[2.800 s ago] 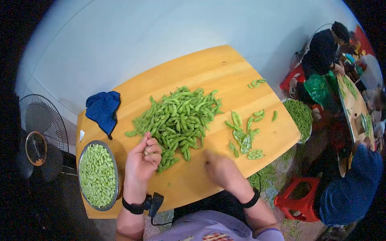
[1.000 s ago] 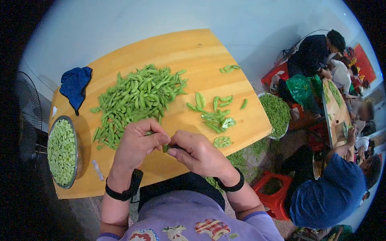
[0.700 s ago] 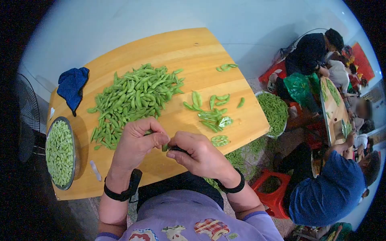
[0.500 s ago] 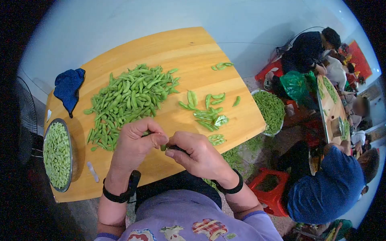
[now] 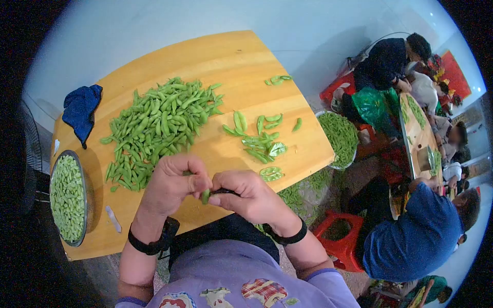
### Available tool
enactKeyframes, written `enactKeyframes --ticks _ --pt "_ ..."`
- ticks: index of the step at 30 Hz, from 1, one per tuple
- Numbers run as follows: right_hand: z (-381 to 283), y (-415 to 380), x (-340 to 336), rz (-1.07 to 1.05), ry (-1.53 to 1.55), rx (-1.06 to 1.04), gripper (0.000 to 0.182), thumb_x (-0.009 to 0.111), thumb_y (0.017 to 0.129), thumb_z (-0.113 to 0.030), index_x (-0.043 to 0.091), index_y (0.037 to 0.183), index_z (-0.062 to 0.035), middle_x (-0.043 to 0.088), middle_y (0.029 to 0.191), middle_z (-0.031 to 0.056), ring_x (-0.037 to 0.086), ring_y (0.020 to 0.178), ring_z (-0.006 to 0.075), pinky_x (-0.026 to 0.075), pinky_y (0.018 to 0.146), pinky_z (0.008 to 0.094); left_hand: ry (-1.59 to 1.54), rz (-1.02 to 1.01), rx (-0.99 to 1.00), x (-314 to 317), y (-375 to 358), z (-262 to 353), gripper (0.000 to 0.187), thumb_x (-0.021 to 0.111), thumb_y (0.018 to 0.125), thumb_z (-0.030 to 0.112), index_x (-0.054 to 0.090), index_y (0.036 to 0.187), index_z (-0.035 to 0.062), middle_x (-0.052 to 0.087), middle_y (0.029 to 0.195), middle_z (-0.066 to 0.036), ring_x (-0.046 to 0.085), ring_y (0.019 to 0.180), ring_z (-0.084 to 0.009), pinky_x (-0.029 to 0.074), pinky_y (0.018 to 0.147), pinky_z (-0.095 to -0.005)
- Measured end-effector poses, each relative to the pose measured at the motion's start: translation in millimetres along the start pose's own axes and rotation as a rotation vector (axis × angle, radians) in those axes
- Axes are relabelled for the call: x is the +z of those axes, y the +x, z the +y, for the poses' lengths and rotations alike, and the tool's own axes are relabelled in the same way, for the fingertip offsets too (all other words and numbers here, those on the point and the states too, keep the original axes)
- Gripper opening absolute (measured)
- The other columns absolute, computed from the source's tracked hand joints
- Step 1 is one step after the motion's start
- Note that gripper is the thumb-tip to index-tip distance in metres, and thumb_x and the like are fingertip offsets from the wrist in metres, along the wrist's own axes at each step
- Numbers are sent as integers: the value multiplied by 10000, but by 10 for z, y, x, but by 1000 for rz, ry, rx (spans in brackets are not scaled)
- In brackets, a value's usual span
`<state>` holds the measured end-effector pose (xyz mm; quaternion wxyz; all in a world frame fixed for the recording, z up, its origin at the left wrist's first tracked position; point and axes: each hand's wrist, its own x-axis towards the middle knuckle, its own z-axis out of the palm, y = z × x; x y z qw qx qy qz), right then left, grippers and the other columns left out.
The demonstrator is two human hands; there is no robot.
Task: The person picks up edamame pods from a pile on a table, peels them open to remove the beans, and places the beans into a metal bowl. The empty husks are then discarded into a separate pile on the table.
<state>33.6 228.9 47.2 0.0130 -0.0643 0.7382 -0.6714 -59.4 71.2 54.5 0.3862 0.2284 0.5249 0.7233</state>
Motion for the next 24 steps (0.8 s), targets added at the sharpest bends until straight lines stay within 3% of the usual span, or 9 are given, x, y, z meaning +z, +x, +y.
enactKeyframes --ticks 2,4,8,10,13,16,19,20,24 --pt "-17 -39 0 -48 191 139 121 608 792 -67 580 883 7 507 643 4 454 546 95 346 488 228 -119 -61 -30 -44 -2 -74 70 638 754 42 606 693 32 554 606 10 470 567 -44 362 513 -184" --pt "-78 -51 14 -152 751 358 112 599 807 -70 593 892 4 493 664 -44 433 534 50 317 464 199 -203 -214 77 -92 8 -159 92 668 751 87 607 709 33 539 604 15 462 566 -39 352 504 -180" --pt "-115 -64 67 -120 749 387 93 581 798 -51 593 867 11 498 622 -13 444 519 82 330 447 245 -238 -243 135 -102 -4 -210 149 686 753 163 607 756 36 528 615 23 463 572 -35 348 503 -175" --pt "-196 -49 106 163 -148 77 86 577 781 -45 593 838 17 514 601 36 462 520 109 354 458 278 -120 -15 -30 -31 -45 -80 164 669 778 189 599 794 41 524 630 27 468 577 -37 358 514 -178" --pt "-258 -18 168 214 -615 -114 82 589 764 -53 591 799 21 532 605 76 472 525 125 374 483 283 262 83 86 21 -34 -193 163 639 810 198 589 827 44 524 651 28 481 583 -44 381 532 -182" --pt "-286 -41 161 223 -125 191 93 611 758 -68 588 778 20 547 615 67 464 524 116 374 489 267 51 49 -113 17 -91 -77 118 602 833 154 578 831 39 543 697 18 508 613 -53 407 558 -189" --pt "-211 -55 194 279 -111 231 99 610 761 -71 583 774 23 541 606 69 455 524 109 370 485 268 -55 49 -84 7 -104 -213 93 580 844 127 571 844 35 558 743 10 525 634 -58 422 568 -191" --pt "-158 -61 219 281 -223 152 99 598 794 -75 578 777 21 472 590 -37 398 541 40 313 475 202 -87 101 -116 22 -122 -211 84 568 851 114 566 860 30 563 761 6 527 636 -61 428 570 -192" --pt "-110 -37 323 363 -296 97 88 608 776 -64 579 781 20 487 581 -9 416 522 62 328 474 216 -397 234 -122 52 -156 -428 104 567 852 121 565 891 24 561 762 2 525 627 -62 432 571 -190"
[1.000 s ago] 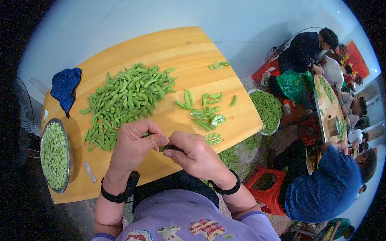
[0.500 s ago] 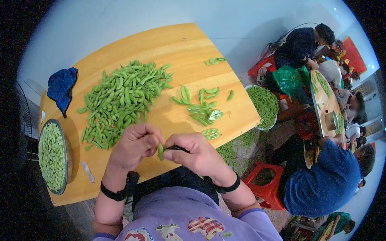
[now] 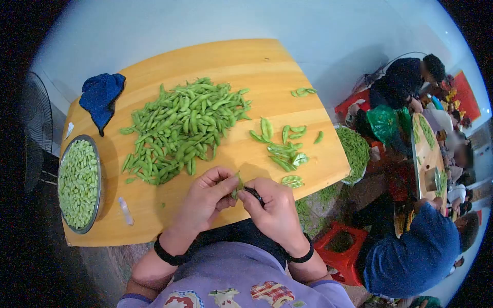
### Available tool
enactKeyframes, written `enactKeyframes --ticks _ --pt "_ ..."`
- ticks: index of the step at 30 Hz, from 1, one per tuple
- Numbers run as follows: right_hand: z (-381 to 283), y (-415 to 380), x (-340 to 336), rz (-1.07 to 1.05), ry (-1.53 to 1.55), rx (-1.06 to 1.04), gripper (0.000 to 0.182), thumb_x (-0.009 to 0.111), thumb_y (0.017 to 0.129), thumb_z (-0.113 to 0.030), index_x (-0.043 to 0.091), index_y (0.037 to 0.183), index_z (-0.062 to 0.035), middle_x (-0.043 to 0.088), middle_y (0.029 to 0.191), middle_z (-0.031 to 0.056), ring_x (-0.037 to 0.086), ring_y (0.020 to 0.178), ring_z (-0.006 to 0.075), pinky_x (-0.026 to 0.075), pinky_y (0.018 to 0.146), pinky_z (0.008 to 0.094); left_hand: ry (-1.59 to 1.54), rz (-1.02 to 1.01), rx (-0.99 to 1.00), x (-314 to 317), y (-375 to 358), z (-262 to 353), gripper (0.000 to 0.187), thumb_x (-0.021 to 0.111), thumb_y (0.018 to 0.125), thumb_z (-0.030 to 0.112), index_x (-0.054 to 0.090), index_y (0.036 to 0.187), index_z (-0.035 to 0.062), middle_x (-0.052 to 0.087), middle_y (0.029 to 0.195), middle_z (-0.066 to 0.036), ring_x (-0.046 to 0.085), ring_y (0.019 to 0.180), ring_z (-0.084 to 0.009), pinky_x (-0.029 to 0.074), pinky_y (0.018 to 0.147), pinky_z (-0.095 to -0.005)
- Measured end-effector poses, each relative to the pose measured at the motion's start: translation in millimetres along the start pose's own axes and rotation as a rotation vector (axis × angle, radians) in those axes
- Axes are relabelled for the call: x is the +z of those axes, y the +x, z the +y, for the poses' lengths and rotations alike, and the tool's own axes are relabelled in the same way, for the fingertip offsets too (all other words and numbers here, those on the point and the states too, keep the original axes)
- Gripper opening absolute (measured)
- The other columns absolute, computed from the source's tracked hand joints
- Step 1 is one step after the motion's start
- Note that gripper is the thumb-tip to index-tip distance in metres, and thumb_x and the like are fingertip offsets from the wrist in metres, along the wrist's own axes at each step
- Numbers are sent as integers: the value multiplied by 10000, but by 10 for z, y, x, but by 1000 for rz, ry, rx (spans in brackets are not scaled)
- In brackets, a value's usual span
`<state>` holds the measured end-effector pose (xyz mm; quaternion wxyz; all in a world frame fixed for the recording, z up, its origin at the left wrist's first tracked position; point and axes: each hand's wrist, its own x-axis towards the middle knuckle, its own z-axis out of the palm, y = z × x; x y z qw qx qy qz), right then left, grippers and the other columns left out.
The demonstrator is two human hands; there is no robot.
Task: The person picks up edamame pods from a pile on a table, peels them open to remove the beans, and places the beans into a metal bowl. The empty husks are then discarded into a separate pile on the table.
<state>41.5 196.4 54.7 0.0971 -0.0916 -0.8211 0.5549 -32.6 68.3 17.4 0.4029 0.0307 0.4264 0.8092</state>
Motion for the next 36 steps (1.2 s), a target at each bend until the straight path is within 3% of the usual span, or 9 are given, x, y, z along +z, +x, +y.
enactKeyframes --ticks 6,8,12,15,20,25,27,34,36 --pt "-108 -46 174 82 -311 -290 95 636 700 -3 560 754 15 522 603 121 518 500 225 383 460 284 202 102 122 -37 -88 8 100 548 839 101 555 886 12 542 748 1 515 606 -60 427 537 -196" --pt "-107 -77 203 33 -438 -330 106 623 709 -15 523 741 0 511 653 152 544 559 332 432 484 384 227 98 71 -91 -88 -8 97 523 845 100 551 869 11 531 737 6 500 584 -56 414 519 -198" --pt "-103 -51 237 63 -529 -392 98 625 696 11 538 741 3 498 621 130 521 511 294 406 458 349 216 123 43 -96 -94 -5 90 453 858 66 542 854 53 514 709 18 467 579 -43 385 485 -169" --pt "-89 -31 234 146 -596 -375 95 621 695 13 533 729 3 495 619 135 520 514 307 404 455 360 21 188 -52 -17 -149 31 105 534 845 122 558 891 31 534 736 10 483 616 -42 394 509 -187" --pt "-76 -23 258 203 -426 -321 85 614 706 3 539 744 10 514 607 153 530 523 311 410 469 361 173 140 138 -23 -172 -17 126 593 824 87 543 927 33 533 748 6 474 605 -40 371 498 -155" --pt "-145 -32 170 122 -404 -292 116 622 704 -2 530 775 9 529 656 171 547 563 345 438 490 377 291 122 179 -22 -187 25 130 592 822 75 549 937 32 541 731 -3 488 598 -44 388 513 -159" --pt "-154 -25 166 103 -389 -299 119 625 701 -1 530 774 6 528 657 170 546 561 343 438 491 376 90 138 15 -26 -191 64 111 580 827 92 558 909 20 555 761 -10 506 625 -50 399 517 -186" --pt "-50 -35 262 115 -467 -434 123 608 675 8 525 762 -12 478 636 136 518 520 313 430 463 378 21 158 59 -22 -119 4 78 502 797 46 549 857 28 535 687 -10 474 552 -54 369 473 -191" --pt "-33 -40 291 106 -519 -428 119 604 671 4 518 751 -19 465 633 128 515 516 307 430 456 378 224 239 86 17 -118 71 109 443 758 11 534 753 71 460 590 35 400 475 -40 309 430 -174"
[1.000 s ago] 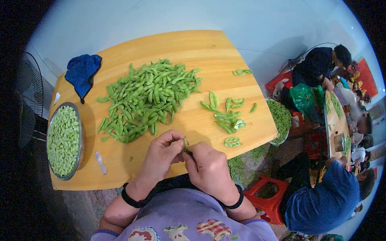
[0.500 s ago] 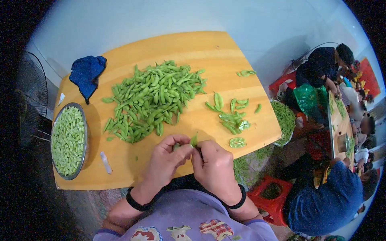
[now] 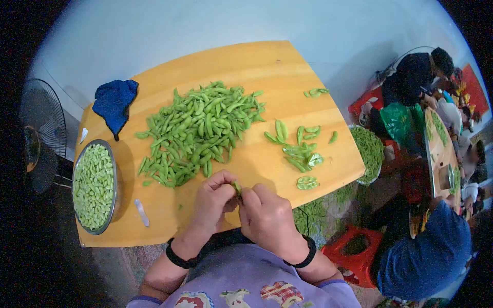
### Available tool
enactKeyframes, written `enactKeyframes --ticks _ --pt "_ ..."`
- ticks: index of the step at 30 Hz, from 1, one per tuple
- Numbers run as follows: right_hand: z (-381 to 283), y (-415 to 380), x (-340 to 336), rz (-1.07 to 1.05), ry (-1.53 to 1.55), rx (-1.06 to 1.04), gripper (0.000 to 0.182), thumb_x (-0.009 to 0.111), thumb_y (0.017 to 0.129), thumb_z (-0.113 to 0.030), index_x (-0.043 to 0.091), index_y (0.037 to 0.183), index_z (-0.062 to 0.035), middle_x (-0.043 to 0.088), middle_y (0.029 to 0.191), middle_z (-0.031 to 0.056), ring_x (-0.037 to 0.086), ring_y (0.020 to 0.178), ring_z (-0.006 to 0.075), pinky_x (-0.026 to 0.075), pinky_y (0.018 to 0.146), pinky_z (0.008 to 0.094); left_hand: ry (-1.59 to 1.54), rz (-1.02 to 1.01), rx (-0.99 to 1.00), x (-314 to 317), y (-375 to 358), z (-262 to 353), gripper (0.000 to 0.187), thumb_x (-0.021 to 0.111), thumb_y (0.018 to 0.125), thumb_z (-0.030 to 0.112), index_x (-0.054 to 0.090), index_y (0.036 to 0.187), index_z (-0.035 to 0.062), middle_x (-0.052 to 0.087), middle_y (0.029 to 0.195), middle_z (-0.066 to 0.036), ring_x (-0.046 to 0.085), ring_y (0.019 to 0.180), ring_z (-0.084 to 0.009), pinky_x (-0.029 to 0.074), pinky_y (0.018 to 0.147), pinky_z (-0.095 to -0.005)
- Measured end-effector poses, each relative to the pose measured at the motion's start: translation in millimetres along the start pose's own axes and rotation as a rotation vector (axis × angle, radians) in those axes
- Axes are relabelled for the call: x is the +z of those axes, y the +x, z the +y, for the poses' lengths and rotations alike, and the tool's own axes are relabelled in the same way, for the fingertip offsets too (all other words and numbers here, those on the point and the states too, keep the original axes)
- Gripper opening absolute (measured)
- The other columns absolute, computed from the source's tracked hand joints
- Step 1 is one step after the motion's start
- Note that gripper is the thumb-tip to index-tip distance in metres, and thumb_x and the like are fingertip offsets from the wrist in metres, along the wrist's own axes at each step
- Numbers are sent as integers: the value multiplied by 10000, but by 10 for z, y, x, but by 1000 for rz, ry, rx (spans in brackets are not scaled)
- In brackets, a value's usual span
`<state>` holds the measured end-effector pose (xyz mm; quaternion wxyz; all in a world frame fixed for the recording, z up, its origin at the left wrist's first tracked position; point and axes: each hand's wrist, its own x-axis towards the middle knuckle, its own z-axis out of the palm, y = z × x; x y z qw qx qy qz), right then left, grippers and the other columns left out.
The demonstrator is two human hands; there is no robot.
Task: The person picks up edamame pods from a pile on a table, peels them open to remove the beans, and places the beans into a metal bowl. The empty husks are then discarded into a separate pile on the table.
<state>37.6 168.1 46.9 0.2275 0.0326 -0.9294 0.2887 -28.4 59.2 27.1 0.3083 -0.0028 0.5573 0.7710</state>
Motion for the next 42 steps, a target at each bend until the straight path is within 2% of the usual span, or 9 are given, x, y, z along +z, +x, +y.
enactKeyframes --ticks 14,15,17,19,22,30,35,37,42 --pt "530 115 -154 176 19 341 183 625 765 -88 587 888 42 604 717 158 583 624 203 448 581 297 -132 -102 -163 -243 -15 276 121 467 793 38 565 864 28 527 709 -9 456 563 -59 340 468 -195" --pt "622 134 -206 153 43 397 277 625 771 -111 544 993 34 573 736 222 568 640 353 440 561 372 -37 -24 -22 -283 -109 441 106 484 812 55 564 878 34 527 725 -6 460 587 -52 350 498 -190" --pt "796 117 -228 185 -34 486 563 628 779 -111 372 1259 36 610 773 196 603 669 244 463 597 330 195 201 310 -482 -292 725 86 500 840 65 560 892 34 524 743 -3 469 635 -52 373 560 -184" --pt "847 107 -275 275 251 548 520 587 808 -72 380 1278 10 605 832 103 549 732 123 446 654 251 589 555 608 -772 -432 991 74 489 848 39 551 883 16 524 746 -16 495 684 -81 400 623 -201" --pt "882 77 -274 283 320 577 447 569 823 -64 432 1243 7 573 849 74 516 752 112 425 683 226 1094 1028 900 -1302 -542 1282 87 461 821 -28 535 866 -23 535 765 -74 547 754 -167 435 682 -271" --pt "820 23 -176 272 443 545 140 509 863 -79 532 973 4 457 739 -33 368 605 14 291 518 161 1255 1107 365 -1753 -627 1391 313 426 785 -46 565 1060 12 591 979 -222 572 927 -330 425 803 -345" --pt "817 -22 -299 261 473 601 94 506 854 -60 544 920 -3 481 734 -22 404 610 28 324 536 161 1364 1073 539 -1637 -591 1356 372 400 728 -105 575 1036 11 495 1199 -214 398 1208 -313 326 976 -342" --pt "936 -63 -302 259 298 355 75 514 835 -29 549 895 -2 494 707 -17 421 595 37 346 540 165 1873 1541 582 -1403 -482 1292 336 438 714 -108 590 986 17 507 1158 -228 438 1171 -313 347 953 -367" --pt "719 -21 -309 182 394 460 52 544 787 22 552 838 28 506 690 47 472 573 94 402 532 223 1466 564 917 -914 49 1009 168 611 705 5 601 873 19 590 836 -157 561 828 -320 444 730 -370"
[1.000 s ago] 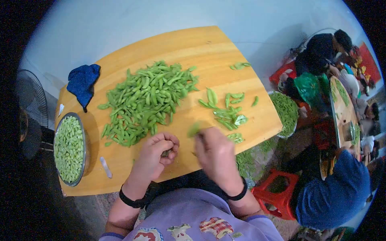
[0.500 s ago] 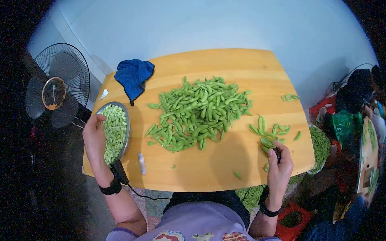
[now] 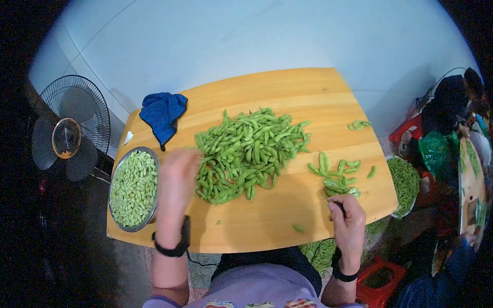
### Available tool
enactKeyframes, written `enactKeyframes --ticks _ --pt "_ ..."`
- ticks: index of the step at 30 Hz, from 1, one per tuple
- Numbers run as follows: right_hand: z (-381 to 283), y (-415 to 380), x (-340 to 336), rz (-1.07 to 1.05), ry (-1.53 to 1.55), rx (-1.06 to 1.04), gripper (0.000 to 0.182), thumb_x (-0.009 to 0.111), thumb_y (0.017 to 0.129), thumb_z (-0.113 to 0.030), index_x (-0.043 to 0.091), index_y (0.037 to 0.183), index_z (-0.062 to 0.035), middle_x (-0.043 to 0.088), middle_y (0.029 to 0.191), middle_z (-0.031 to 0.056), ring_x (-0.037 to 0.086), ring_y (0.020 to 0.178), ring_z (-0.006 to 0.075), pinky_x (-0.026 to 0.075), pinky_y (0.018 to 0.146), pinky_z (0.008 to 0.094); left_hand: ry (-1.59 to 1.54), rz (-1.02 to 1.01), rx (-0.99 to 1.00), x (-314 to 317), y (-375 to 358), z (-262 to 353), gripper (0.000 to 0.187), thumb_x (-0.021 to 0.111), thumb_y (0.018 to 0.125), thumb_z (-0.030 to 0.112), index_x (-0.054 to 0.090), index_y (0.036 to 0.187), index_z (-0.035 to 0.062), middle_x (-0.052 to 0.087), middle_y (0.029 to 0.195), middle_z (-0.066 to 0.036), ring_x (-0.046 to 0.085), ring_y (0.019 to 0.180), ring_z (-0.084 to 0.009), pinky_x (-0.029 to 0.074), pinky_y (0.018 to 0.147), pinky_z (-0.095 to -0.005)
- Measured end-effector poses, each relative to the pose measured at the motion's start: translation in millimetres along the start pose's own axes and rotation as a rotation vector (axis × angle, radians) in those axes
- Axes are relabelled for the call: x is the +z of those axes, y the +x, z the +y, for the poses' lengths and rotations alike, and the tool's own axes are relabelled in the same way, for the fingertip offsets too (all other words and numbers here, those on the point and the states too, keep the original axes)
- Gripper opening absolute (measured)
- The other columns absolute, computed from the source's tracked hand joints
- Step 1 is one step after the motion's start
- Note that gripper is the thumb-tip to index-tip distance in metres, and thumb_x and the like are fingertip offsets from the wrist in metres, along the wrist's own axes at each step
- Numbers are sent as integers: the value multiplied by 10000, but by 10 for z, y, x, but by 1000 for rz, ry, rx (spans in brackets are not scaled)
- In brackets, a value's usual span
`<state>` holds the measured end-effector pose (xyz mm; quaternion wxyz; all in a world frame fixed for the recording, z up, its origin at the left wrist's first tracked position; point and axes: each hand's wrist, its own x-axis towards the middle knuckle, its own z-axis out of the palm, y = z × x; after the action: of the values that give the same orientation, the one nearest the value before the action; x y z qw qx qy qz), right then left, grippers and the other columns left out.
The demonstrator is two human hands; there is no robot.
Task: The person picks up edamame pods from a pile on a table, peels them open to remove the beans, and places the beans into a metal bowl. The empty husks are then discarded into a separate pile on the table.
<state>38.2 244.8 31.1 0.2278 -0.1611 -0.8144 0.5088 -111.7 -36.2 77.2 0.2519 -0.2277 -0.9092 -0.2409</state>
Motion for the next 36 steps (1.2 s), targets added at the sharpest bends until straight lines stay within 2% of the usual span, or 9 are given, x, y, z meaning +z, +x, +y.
enactKeyframes --ticks 7,13,17,19,22,25,31,34,36 --pt "-90 -71 -8 -38 -58 -13 66 577 748 41 563 810 25 522 666 68 488 569 128 391 520 242 274 -134 77 878 126 -19 59 543 690 33 555 743 9 497 730 -154 498 721 -309 412 637 -410" --pt "-272 -37 33 -166 -138 -236 161 614 693 42 580 848 13 535 699 124 529 608 244 412 527 288 211 -49 67 701 115 -1 52 537 703 24 552 751 10 527 755 -154 524 741 -307 427 640 -413" --pt "-488 -4 190 -305 -209 -454 418 633 704 -20 502 1101 -6 508 757 134 521 647 299 435 571 369 -367 -351 -104 268 -37 476 138 611 731 49 589 857 -2 596 744 -130 583 680 -245 457 615 -323" --pt "-453 27 311 -351 -251 -495 445 631 703 -19 481 1122 2 492 756 136 516 650 308 434 574 373 -536 -518 -192 210 -150 664 162 590 756 54 603 904 -12 630 764 -125 610 689 -220 469 628 -303" --pt "-400 9 384 -401 -267 -535 477 626 704 -18 452 1147 19 469 754 140 510 655 320 431 577 379 -1166 -679 -520 218 -247 788 170 626 779 48 612 940 -4 620 775 -11 562 705 -57 451 638 -201" --pt "-378 -25 399 -387 -204 -480 373 617 731 -36 487 1077 18 467 740 140 508 651 323 425 571 381 -1476 -635 -578 312 -318 801 170 590 778 -7 612 946 7 600 758 -23 561 673 -78 463 619 -201" --pt "-375 -135 432 -517 94 -289 172 615 757 -55 521 888 7 464 705 133 503 639 312 400 554 369 -1306 -516 -362 387 -405 845 110 640 768 29 615 876 23 603 794 -24 550 722 -55 455 634 -206" --pt "-342 -141 423 -530 65 -287 183 615 757 -53 528 904 11 477 722 143 499 644 316 394 554 360 -1185 -600 -378 344 -371 890 82 638 770 37 620 848 20 597 740 -25 542 691 -55 444 619 -205" --pt "-335 -117 420 -554 68 -263 173 616 775 -64 539 909 13 515 753 121 530 660 253 412 567 320 -1310 -630 -504 362 -346 852 77 637 768 39 621 839 15 593 714 -21 539 679 -59 436 611 -204"
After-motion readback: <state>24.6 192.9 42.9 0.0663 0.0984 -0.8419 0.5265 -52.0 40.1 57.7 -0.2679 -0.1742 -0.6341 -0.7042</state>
